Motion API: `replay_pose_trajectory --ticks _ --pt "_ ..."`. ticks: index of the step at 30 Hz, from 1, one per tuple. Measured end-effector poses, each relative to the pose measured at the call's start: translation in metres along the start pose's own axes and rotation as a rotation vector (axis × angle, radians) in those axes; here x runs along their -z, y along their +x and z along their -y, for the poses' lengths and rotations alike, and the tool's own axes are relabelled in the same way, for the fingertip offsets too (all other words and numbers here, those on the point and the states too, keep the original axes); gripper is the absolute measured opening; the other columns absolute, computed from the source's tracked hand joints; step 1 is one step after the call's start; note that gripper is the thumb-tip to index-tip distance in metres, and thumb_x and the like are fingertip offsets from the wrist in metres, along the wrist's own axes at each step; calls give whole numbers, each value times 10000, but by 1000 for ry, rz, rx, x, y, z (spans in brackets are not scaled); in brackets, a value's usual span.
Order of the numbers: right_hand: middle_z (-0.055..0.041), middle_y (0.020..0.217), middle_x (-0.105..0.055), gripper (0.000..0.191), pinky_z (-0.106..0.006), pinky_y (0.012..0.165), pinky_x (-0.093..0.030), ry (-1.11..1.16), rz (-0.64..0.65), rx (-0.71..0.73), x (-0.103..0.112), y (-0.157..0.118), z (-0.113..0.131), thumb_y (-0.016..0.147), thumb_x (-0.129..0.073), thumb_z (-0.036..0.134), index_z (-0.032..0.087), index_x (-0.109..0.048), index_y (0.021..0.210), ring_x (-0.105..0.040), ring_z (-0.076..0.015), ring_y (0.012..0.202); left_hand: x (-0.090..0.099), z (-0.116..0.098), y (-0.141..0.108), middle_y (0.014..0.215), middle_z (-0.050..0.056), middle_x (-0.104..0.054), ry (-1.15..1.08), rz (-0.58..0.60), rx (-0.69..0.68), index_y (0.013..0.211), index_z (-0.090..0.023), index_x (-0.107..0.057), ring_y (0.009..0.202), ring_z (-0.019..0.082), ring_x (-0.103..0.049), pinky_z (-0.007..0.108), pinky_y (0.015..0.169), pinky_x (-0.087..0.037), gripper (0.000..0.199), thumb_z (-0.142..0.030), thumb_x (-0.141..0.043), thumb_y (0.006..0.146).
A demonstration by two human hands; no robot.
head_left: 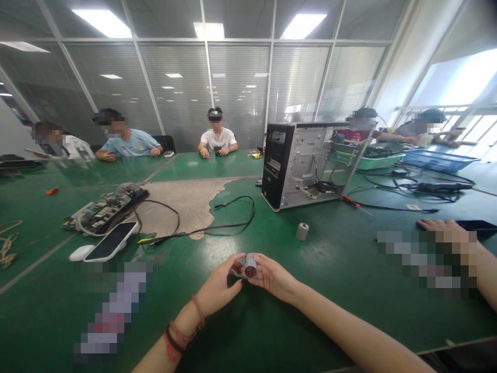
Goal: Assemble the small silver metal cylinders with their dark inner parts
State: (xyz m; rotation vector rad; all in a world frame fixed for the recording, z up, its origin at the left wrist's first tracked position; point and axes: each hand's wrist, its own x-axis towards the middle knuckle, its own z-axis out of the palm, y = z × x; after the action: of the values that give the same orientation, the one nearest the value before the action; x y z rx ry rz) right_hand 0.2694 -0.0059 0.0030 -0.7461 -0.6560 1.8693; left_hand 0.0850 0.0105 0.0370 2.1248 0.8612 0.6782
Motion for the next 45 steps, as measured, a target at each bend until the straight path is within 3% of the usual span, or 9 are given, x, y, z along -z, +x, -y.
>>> replay_pose_trajectory --ticks 7,19,25,35,45 --pt "-97 838 -695 240 -230 730 -516 101 -63 -86 4 3 0 845 -563 317 102 -554 951 -683 -141 779 0 2 0 956 41 -620 1 -22 9 1212 -194 -447 875 157 -578 309 855 -450 467 -105 -489 756" --pt "-111 814 -707 216 -209 678 -547 244 -128 -86 12 8 3 883 -511 292 85 -573 879 -694 -143 763 0 6 1 923 44 -632 -30 -34 35 1189 -175 -458 856 151 -591 302 834 -457 396 -143 -473 795" --pt "-90 797 -703 226 -196 696 -532 177 -126 -92 10 7 2 858 -550 318 97 -562 905 -687 -130 783 0 5 2 891 34 -627 -79 -39 56 1170 -183 -460 846 148 -598 291 815 -469 381 -134 -472 793" --pt "-11 703 -684 310 -237 593 -496 -160 -144 -28 -4 2 2 742 -655 391 180 -495 903 -672 -134 620 -3 13 6 849 25 -622 -316 -21 136 1143 -169 -451 820 149 -606 302 789 -470 351 -112 -451 796" --pt "14 667 -656 431 -277 598 -510 -293 -133 38 -4 2 -1 681 -690 471 187 -459 909 -658 -133 570 -4 15 8 797 14 -602 -451 -17 174 1103 -156 -470 758 141 -605 290 731 -471 281 -212 -470 828"
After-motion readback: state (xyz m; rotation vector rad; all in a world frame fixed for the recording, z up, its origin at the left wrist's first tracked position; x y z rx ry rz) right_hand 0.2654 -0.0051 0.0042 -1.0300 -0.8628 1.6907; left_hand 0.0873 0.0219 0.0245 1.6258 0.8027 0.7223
